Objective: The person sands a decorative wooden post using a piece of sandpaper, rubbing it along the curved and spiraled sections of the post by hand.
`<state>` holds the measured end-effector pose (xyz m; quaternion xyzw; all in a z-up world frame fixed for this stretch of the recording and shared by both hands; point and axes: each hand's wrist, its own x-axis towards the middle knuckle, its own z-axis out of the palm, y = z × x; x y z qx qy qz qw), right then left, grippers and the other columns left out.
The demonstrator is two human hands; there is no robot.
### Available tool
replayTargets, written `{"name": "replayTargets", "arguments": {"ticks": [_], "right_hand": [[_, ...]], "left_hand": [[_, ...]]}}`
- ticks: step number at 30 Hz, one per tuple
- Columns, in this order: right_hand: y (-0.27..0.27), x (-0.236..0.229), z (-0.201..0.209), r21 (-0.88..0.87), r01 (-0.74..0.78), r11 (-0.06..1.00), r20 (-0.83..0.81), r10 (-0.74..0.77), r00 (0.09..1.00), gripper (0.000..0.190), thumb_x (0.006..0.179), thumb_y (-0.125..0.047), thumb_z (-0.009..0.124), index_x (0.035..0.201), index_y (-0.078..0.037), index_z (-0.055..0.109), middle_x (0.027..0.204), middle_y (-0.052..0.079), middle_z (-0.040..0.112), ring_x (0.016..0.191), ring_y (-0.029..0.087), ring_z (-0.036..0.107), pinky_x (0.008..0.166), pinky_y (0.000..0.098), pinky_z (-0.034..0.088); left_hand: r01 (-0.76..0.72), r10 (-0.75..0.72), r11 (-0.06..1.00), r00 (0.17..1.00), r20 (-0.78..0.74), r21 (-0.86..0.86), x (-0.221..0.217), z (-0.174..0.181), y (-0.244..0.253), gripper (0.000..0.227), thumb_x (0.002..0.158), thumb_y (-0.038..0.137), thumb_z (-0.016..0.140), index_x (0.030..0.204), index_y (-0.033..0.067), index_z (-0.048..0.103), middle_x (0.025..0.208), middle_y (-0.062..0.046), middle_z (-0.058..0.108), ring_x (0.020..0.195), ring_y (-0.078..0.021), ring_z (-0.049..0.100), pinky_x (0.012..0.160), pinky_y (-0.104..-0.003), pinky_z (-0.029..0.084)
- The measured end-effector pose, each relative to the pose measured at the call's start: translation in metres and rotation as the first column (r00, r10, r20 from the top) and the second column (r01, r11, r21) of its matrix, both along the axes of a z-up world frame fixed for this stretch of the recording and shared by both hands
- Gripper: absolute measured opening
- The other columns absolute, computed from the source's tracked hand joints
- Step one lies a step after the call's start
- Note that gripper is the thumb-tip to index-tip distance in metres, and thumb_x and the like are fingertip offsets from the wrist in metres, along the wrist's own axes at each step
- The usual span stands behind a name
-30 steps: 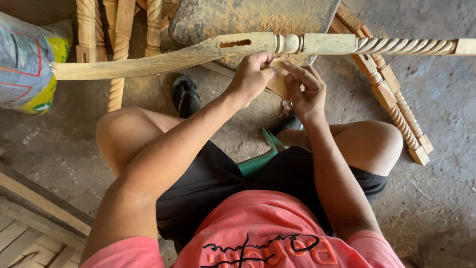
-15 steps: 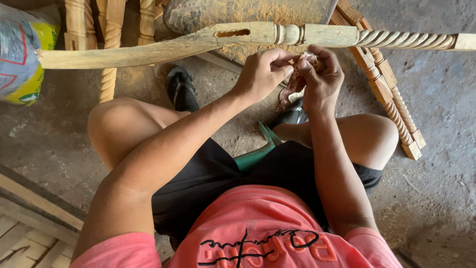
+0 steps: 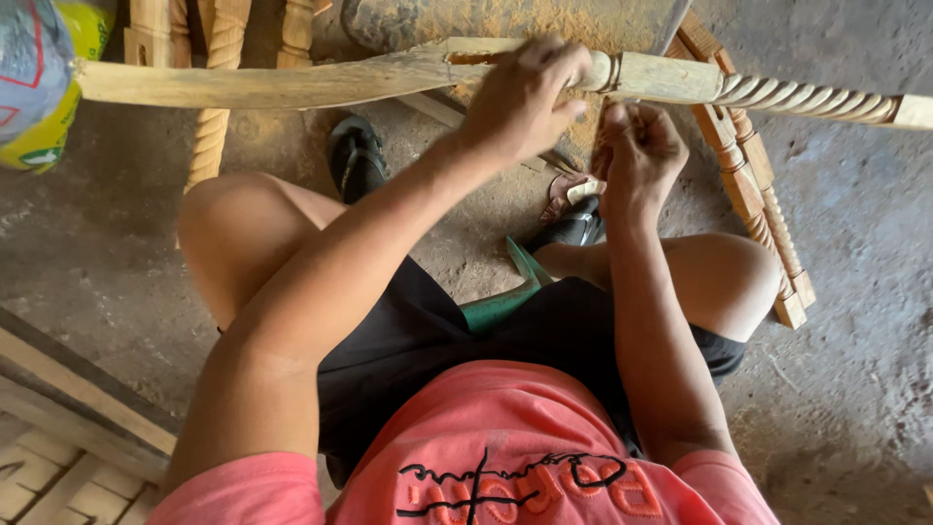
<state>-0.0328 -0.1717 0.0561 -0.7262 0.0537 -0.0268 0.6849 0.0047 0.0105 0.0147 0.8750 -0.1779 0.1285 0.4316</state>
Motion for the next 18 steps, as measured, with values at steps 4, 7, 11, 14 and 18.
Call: {"name": "replayTargets", "arguments": {"ticks": [4, 7, 11, 14, 18], "right_hand": [[-0.003, 0.043, -0.021, -0.64, 0.046, 0.767, 0.241, 0.144, 0.96, 0.012, 0.1, -0.011, 0.079, 0.092, -0.006, 0.071, 0.078, 0.002, 0.072, 0.065, 0.006, 0.062, 0.058, 0.0261, 0.052], [0.003, 0.082, -0.048, -0.851, -0.027, 0.524, 0.158, 0.305, 0.939, 0.021, 0.101, -0.014, 0.075, 0.083, -0.008, 0.067, 0.067, -0.001, 0.065, 0.046, 0.005, 0.047, 0.04, 0.0285, 0.039], [0.003, 0.124, -0.084, -0.964, 0.166, 0.209, 0.244, 0.44, 0.864, 0.029, 0.099, -0.01, 0.064, 0.07, -0.014, 0.06, 0.055, -0.003, 0.054, 0.04, 0.005, 0.036, 0.054, 0.0359, 0.045], [-0.002, 0.14, -0.094, -0.993, 0.026, 0.112, 0.065, 0.368, 0.927, 0.028, 0.099, -0.01, 0.061, 0.071, -0.012, 0.059, 0.057, -0.002, 0.054, 0.041, 0.006, 0.034, 0.037, 0.03, 0.035], [-0.015, 0.103, -0.078, -0.962, 0.135, 0.237, 0.233, 0.456, 0.859, 0.026, 0.103, -0.018, 0.065, 0.08, -0.008, 0.061, 0.059, -0.001, 0.057, 0.045, 0.001, 0.041, 0.04, 0.0248, 0.039]], "left_hand": [[-0.289, 0.155, 0.875, 0.927, 0.341, 0.388, 0.027, -0.029, 0.034, 0.08, 0.054, 0.058, 0.085, 0.107, 0.0052, 0.057, 0.097, -0.013, 0.062, 0.092, -0.0259, 0.06, 0.079, -0.042, 0.055], [-0.202, 0.149, 0.855, 0.978, 0.146, 0.478, 0.032, -0.047, 0.037, 0.065, 0.073, 0.048, 0.089, 0.11, 0.0069, 0.054, 0.097, -0.014, 0.059, 0.09, -0.0259, 0.057, 0.077, -0.039, 0.053], [-0.196, 0.141, 0.77, 0.98, 0.138, 0.608, 0.038, -0.062, 0.024, 0.053, 0.09, 0.055, 0.074, 0.101, 0.0082, 0.052, 0.091, -0.008, 0.053, 0.082, -0.0227, 0.049, 0.068, -0.036, 0.046], [-0.317, 0.173, 0.709, 0.944, 0.28, 0.63, 0.039, -0.068, 0.023, 0.03, 0.089, 0.035, 0.07, 0.099, 0.0134, 0.051, 0.092, -0.005, 0.052, 0.082, -0.0192, 0.048, 0.066, -0.032, 0.044], [-0.264, 0.168, 0.735, 0.963, 0.21, 0.625, 0.034, -0.065, 0.015, 0.014, 0.092, 0.023, 0.061, 0.099, 0.0141, 0.052, 0.088, -0.007, 0.051, 0.079, -0.0209, 0.047, 0.069, -0.032, 0.044]]}}
